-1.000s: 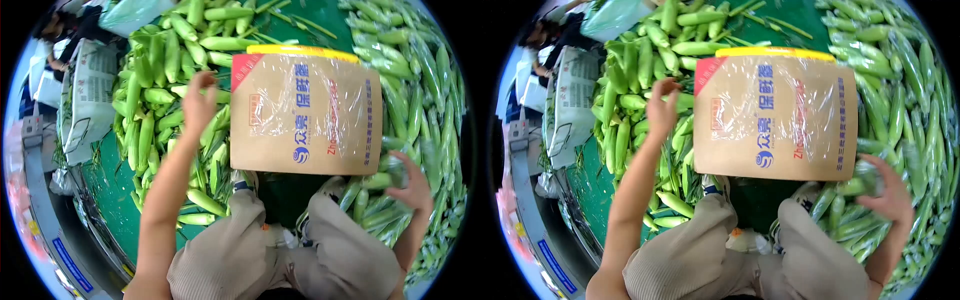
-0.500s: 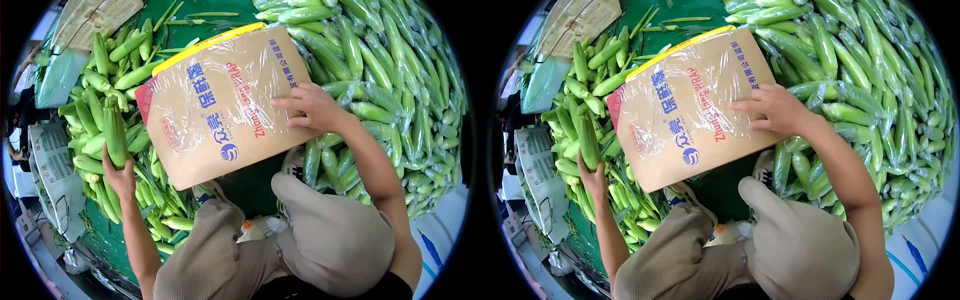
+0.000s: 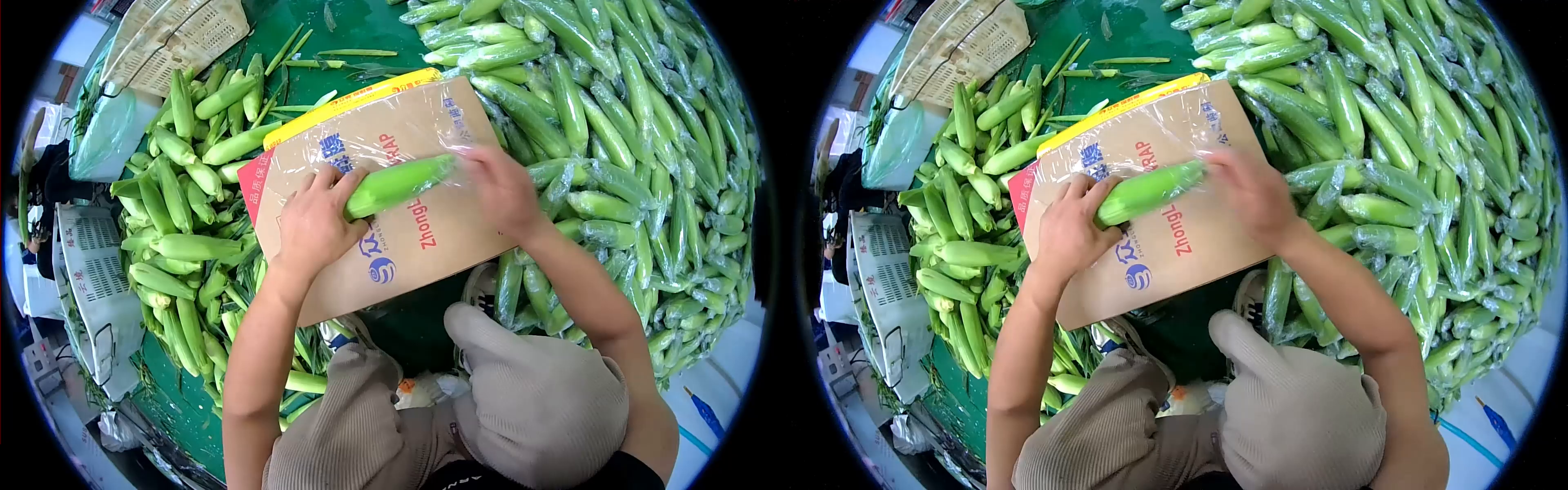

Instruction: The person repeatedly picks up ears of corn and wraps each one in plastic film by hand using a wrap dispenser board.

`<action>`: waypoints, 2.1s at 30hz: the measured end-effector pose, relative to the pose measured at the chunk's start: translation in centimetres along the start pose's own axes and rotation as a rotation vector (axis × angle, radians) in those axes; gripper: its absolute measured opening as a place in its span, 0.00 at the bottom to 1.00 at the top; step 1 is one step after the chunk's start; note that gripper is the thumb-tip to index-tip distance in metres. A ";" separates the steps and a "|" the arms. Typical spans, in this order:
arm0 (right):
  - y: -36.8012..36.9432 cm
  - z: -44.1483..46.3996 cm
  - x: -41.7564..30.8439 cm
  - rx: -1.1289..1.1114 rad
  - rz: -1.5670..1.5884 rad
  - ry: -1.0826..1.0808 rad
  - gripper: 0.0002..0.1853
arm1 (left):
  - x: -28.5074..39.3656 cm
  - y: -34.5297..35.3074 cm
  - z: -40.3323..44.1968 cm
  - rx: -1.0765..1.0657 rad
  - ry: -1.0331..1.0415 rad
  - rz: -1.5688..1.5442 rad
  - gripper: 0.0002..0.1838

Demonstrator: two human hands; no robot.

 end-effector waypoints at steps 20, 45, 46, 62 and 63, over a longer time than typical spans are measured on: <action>7.0 1.8 -1.7 -0.962 -0.292 -0.169 0.39 | -4.1 -0.9 -15.4 0.868 -0.251 -0.592 0.09; 10.6 9.8 -4.2 -0.931 -0.383 -0.143 0.30 | 1.3 0.8 -1.1 -0.132 -0.011 -0.005 0.26; 13.0 8.1 -2.9 -0.787 -0.462 -0.390 0.32 | 1.7 1.0 -1.2 -0.183 -0.008 0.008 0.27; 8.1 -15.6 -9.1 -1.347 0.360 0.235 0.39 | 4.4 2.3 -15.8 -0.822 0.063 -0.733 0.47; 8.8 -17.0 -7.4 -1.326 0.563 0.447 0.39 | 3.4 1.2 -15.8 -0.705 -0.194 -0.942 0.43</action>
Point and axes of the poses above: each hand's wrist, its own z-axis towards the middle knuckle, its own y-axis out of the palm, x = y × z, the point moved 7 cm from there along z, towards the middle knuckle, and after that the axes turned 3 degrees about x, right-handed, at the moved point
